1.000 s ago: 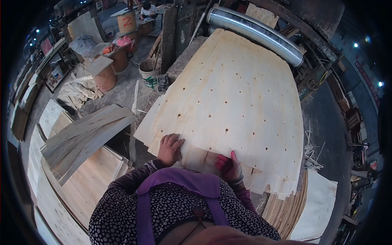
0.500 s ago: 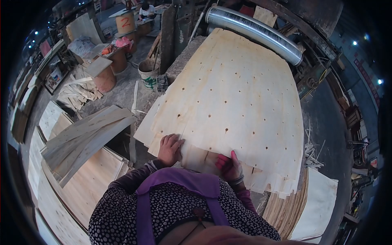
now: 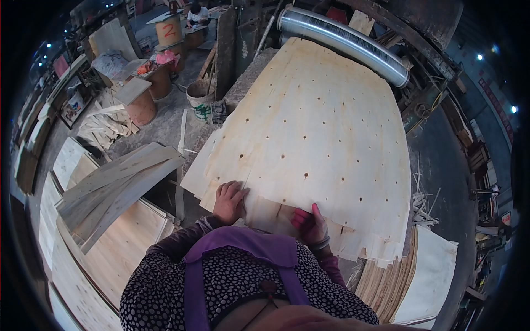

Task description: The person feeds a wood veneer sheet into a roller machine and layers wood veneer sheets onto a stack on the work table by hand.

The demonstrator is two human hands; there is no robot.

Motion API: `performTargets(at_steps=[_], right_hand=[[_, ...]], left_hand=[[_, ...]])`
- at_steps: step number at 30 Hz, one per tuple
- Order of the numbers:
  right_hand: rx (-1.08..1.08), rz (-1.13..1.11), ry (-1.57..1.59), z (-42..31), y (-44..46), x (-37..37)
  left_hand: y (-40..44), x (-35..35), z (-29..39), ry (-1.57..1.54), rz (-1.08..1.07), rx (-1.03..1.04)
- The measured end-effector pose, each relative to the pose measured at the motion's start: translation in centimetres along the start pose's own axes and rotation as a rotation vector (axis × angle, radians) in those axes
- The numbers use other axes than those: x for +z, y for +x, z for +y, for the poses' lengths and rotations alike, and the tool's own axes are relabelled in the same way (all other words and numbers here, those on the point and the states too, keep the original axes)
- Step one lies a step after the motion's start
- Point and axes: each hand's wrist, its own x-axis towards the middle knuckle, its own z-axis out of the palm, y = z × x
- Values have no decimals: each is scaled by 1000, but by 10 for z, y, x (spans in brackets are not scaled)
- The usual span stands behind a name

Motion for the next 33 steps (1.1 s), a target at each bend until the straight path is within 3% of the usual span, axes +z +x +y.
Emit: performTargets(at_steps=[33], right_hand=[[36,27,10,-3,0,3]], left_hand=[[2,-3,2,12,3,12]])
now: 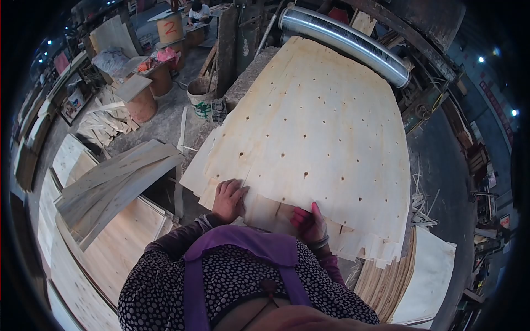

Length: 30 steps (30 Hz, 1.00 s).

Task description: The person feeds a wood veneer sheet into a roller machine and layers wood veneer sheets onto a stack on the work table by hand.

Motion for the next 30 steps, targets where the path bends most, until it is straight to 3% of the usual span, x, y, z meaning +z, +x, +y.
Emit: performTargets(at_steps=[12,19,30], right_hand=[[16,13,9,-2,0,-1],[-20,-144,72,3,8,-17],[-12,-65,8,0,-2,-3]], left_hand=[[1,0,2,-25,-28,-2],[-1,4,1,-23,-23,6],[-4,6,0,-21,-22,19]])
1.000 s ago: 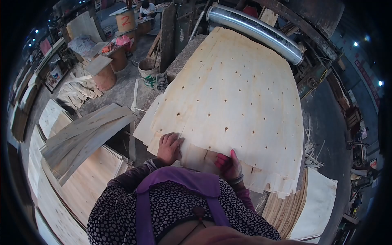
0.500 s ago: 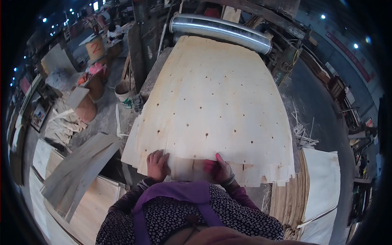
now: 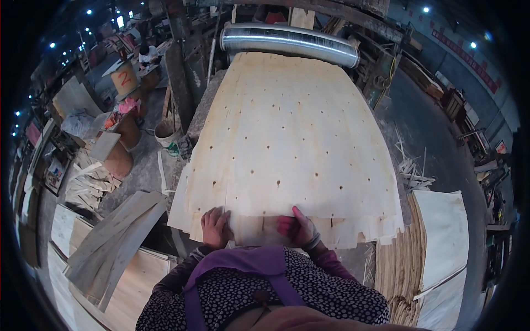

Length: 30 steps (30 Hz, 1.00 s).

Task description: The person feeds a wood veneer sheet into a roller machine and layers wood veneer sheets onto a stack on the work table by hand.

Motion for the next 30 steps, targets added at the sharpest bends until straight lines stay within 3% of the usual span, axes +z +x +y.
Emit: performTargets(at_steps=[19,22,28,30], right_hand=[[-12,28,-2,1,-1,2],[6,-90,76,4,7,-17],[18,-106,102,5,10,-21],[9,-31,56,2,3,-7]], left_hand=[[-1,4,0,4,25,0],[-2,3,0,2,20,-5],[-2,6,-2,12,19,-6],[-2,5,-1,15,13,-7]])
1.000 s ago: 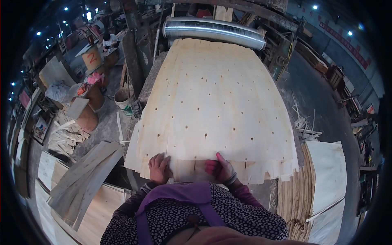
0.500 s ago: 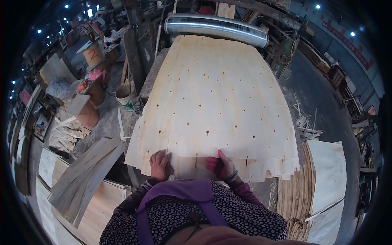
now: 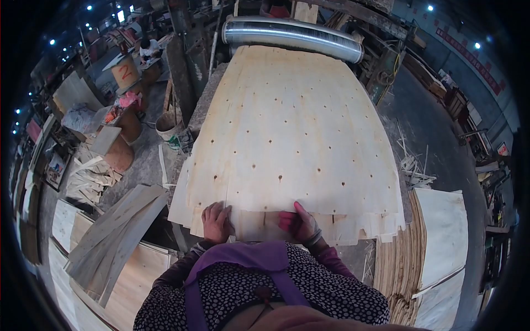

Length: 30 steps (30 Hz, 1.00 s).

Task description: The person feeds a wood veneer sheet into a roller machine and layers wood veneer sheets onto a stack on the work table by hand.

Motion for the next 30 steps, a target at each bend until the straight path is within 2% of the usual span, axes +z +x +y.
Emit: performTargets(at_steps=[16,22,25,30], right_hand=[[-23,-7,-5,2,3,-8],[18,-138,46,4,11,-21],[-17,-51,13,3,6,-13],[10,-37,-11,1,5,-14]], left_hand=[[-1,2,-2,-4,-7,5],[-1,1,-1,-6,-9,5],[0,1,-1,-1,-20,-3],[-1,1,-1,1,-23,-1]])
